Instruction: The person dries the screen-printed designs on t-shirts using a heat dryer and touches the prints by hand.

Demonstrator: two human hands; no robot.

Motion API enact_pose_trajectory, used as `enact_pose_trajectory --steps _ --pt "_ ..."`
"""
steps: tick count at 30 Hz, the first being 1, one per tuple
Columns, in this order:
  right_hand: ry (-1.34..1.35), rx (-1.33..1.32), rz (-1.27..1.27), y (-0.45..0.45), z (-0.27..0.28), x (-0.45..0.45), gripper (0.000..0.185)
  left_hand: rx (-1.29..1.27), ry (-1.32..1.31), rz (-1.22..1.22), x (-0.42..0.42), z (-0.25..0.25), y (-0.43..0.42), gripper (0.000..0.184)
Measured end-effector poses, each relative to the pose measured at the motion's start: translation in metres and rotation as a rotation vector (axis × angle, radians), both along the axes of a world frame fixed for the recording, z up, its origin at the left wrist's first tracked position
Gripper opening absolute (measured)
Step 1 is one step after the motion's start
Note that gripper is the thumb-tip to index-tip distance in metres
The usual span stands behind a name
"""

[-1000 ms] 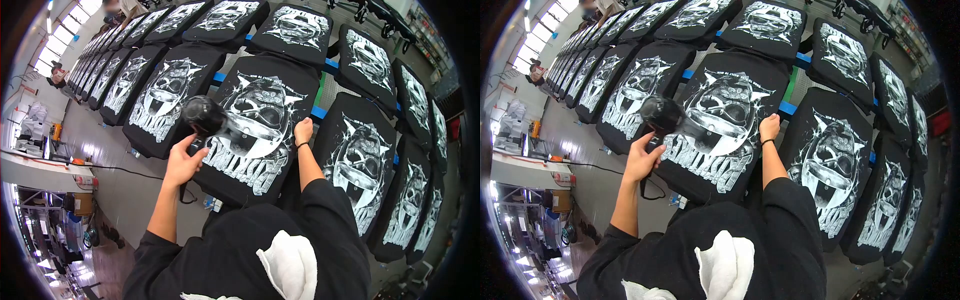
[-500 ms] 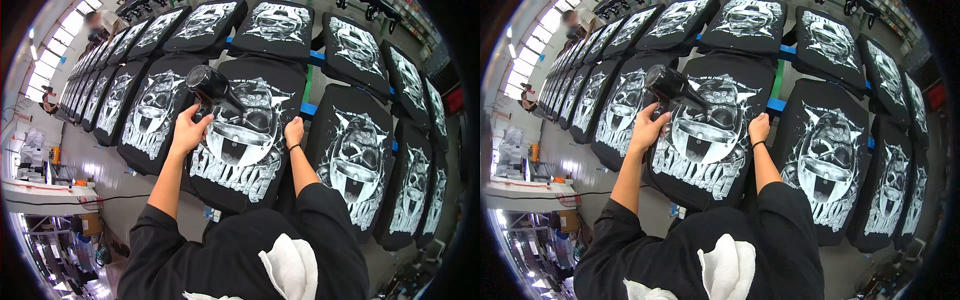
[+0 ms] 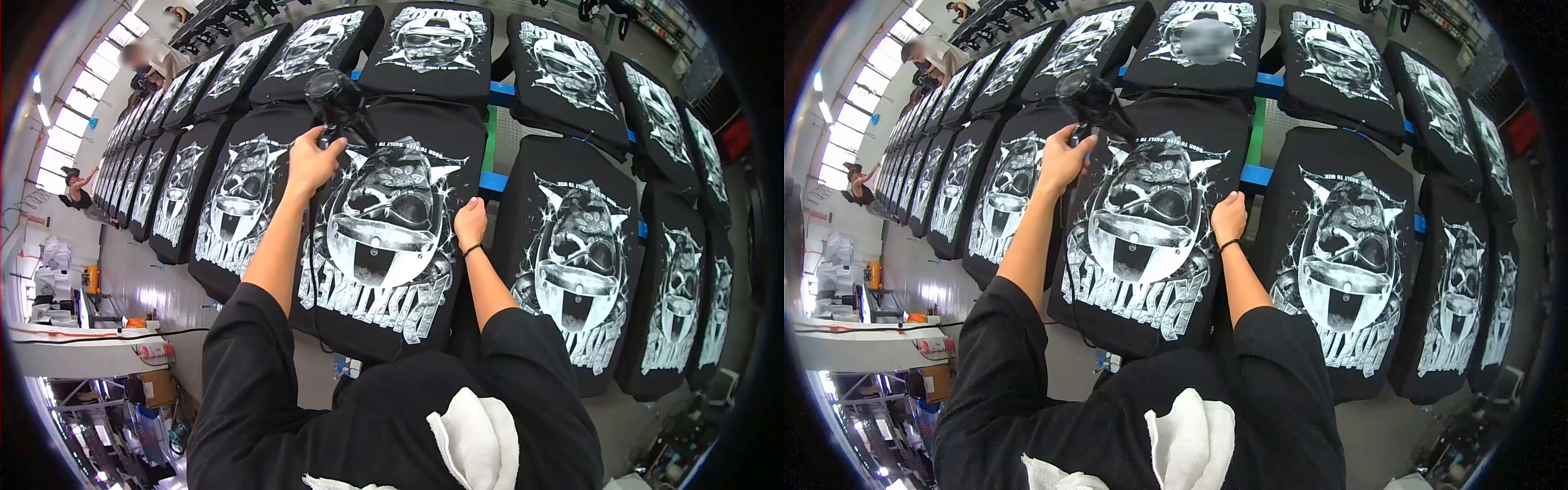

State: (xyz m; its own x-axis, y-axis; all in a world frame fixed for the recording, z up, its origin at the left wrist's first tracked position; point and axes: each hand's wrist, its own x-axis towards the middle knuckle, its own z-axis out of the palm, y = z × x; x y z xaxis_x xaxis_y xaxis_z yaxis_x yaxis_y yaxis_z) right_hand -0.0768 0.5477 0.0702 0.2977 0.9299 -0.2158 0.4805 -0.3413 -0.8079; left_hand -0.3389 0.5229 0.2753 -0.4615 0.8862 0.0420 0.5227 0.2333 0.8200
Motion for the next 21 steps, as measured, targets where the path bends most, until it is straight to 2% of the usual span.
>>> enact_pose_trajectory --steps 3,4,6,7,10,13,15,17,21 --pt "-0.008 0.002 -0.005 0.000 0.001 0.000 0.039 -0.006 -0.284 -0.201 0.023 0.005 0.007 0.041" --pt "0.004 0.000 0.005 0.000 0.001 0.000 0.039 -0.012 -0.352 -0.202 0.034 0.009 0.003 0.034" --pt "0.018 -0.002 0.010 -0.001 0.004 0.001 0.038 0.018 -0.291 -0.230 0.049 0.009 -0.006 0.031" --pt "0.020 0.004 0.007 -0.002 0.006 0.001 0.037 -0.024 -0.223 -0.219 0.052 0.010 -0.013 0.032" --pt "0.008 0.029 -0.007 0.000 -0.003 0.002 0.036 -0.080 -0.362 -0.248 0.054 0.019 -0.044 0.044" --pt "0.020 0.044 -0.001 -0.001 0.003 0.001 0.035 -0.068 -0.327 -0.213 0.053 0.012 -0.086 0.050" --pt "0.013 0.061 -0.024 0.000 0.000 -0.001 0.035 -0.091 -0.238 -0.174 0.063 0.023 -0.119 0.050" --pt "0.014 0.086 -0.027 0.000 -0.001 -0.001 0.035 -0.144 -0.370 -0.191 0.066 0.029 -0.149 0.041" --pt "0.017 0.103 -0.029 -0.002 0.000 -0.001 0.033 -0.191 -0.425 -0.154 0.068 0.030 -0.204 0.050"
